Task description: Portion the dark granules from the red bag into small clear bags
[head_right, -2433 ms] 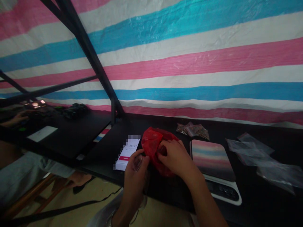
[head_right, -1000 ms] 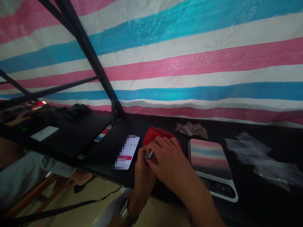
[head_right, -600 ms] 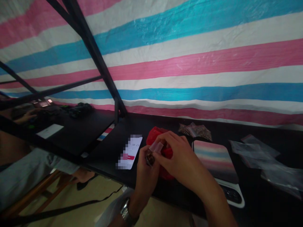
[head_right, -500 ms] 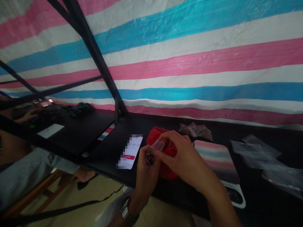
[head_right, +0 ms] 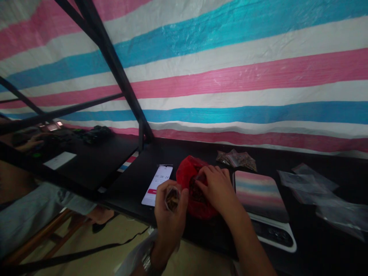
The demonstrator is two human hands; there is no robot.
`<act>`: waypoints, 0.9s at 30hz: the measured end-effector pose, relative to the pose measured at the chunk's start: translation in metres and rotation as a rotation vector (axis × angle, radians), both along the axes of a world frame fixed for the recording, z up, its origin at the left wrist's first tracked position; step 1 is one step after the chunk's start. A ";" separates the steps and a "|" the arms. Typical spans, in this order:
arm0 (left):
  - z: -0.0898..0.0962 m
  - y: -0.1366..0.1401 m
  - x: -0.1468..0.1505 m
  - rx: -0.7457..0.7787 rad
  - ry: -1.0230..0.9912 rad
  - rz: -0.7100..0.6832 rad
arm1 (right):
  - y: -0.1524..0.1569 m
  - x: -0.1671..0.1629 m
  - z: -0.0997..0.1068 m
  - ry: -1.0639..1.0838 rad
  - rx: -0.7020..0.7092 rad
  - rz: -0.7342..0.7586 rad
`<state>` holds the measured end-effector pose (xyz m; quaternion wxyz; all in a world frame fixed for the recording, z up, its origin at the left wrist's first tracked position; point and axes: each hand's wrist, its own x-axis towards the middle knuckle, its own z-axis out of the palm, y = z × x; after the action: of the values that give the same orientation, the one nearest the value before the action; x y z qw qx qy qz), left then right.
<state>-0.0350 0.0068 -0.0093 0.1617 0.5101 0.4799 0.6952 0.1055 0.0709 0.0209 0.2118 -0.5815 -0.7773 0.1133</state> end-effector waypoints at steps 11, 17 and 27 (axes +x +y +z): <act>-0.004 0.007 -0.008 -0.227 -0.187 -0.401 | -0.038 0.002 0.050 0.416 -0.201 0.385; 0.001 0.006 -0.012 -0.303 -0.268 -0.601 | -0.035 0.006 0.046 0.317 -0.189 0.387; 0.008 0.003 -0.024 -0.335 -0.273 -0.660 | -0.035 0.001 0.048 0.420 -0.045 0.304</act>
<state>-0.0585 0.0099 -0.0014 0.5199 0.5063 0.3709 0.5795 0.1067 0.0360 0.0686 0.3360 -0.4262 -0.7920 0.2795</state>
